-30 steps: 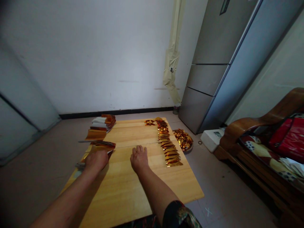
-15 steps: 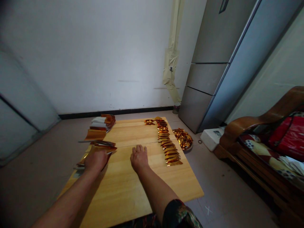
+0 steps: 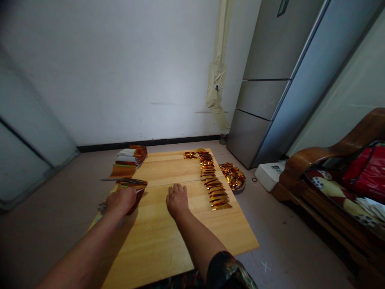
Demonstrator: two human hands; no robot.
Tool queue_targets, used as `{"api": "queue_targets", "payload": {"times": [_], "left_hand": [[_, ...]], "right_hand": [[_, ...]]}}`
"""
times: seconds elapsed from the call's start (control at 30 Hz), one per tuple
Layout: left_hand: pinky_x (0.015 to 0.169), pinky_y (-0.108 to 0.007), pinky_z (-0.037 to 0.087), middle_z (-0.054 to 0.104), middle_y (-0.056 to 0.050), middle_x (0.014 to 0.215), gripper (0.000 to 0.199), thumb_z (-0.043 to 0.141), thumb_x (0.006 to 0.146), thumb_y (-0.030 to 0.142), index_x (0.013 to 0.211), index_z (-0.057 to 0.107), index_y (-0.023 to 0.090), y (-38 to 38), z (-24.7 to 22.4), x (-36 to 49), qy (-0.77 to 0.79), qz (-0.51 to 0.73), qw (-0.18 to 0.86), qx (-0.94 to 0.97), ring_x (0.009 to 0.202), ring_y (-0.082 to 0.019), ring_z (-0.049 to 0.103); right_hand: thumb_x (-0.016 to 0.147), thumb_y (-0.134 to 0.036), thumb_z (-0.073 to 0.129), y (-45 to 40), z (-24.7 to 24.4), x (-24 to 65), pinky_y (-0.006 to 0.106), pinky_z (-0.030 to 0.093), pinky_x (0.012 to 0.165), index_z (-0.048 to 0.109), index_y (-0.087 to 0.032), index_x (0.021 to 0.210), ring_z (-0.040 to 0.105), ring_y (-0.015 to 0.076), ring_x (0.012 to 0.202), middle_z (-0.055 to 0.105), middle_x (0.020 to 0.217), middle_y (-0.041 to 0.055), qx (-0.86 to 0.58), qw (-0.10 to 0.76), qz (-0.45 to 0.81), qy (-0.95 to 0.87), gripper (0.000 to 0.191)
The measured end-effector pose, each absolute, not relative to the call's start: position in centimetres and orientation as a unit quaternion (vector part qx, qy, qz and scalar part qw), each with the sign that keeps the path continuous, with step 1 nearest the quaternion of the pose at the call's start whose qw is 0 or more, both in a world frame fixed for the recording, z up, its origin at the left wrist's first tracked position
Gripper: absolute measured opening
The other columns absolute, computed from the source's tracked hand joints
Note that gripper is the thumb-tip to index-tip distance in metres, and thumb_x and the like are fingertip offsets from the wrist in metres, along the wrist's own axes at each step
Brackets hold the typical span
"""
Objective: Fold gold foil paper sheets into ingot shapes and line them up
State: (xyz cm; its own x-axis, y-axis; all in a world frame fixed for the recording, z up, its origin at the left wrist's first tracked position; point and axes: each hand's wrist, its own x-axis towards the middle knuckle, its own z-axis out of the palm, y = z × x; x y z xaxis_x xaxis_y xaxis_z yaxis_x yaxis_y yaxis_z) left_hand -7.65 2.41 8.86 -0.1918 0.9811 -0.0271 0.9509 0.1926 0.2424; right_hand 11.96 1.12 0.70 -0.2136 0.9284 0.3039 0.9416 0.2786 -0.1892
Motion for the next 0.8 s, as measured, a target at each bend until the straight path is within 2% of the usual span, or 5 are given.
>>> {"api": "queue_targets", "payload": {"times": [0.2,0.37,0.5,0.6,0.8], "left_hand": [[0.068,-0.035,0.046,0.071,-0.012,0.090,0.032,0.039,0.085,0.035,0.102,0.065,0.026,1.6,14.1,-7.1,0.753,-0.003,0.003,0.658,0.085,-0.030,0.067],[0.072,-0.033,0.044,0.069,-0.013,0.093,0.036,0.033,0.087,0.030,0.110,0.058,0.019,1.9,16.0,-7.3,0.726,0.121,0.005,0.677,0.086,-0.027,0.064],[0.072,-0.027,0.045,0.067,-0.006,0.090,0.036,0.040,0.080,0.035,0.106,0.057,0.016,2.1,14.9,-6.7,0.625,0.346,0.201,0.670,0.082,-0.020,0.061],[0.062,-0.027,0.047,0.068,-0.004,0.088,0.055,0.047,0.074,0.042,0.122,0.049,0.015,1.8,12.9,-5.6,0.532,0.469,0.410,0.574,0.066,-0.016,0.061],[0.065,-0.027,0.052,0.069,-0.005,0.099,0.069,0.053,0.071,0.041,0.134,0.040,0.018,1.1,8.3,-3.4,0.515,0.523,0.511,0.447,0.073,-0.017,0.065]], "right_hand": [[0.091,-0.027,0.044,1.0,1.0,12.0,0.044,0.027,0.099,0.056,-0.018,0.113,0.042,0.0256,0.115,0.056,0.119,0.0126,-0.602,0.180,-0.014,-0.778,0.026],[0.091,-0.026,0.043,1.0,1.0,12.0,0.043,0.028,0.099,0.056,-0.017,0.112,0.042,0.0249,0.114,0.056,0.116,0.0118,-0.598,0.183,-0.016,-0.780,0.025],[0.091,-0.026,0.044,1.0,1.1,12.0,0.043,0.029,0.097,0.056,-0.017,0.111,0.043,0.0246,0.112,0.056,0.115,0.0121,-0.601,0.180,-0.017,-0.778,0.025],[0.090,-0.024,0.044,1.0,1.5,12.3,0.039,0.033,0.094,0.061,-0.018,0.099,0.048,0.0231,0.105,0.060,0.107,0.0105,-0.590,0.208,0.022,-0.780,0.020],[0.095,-0.044,0.028,0.4,2.3,13.7,0.028,0.043,0.071,0.066,-0.017,0.085,0.057,0.0176,0.078,0.064,0.081,0.0057,-0.496,0.479,0.397,-0.606,0.047]]}}
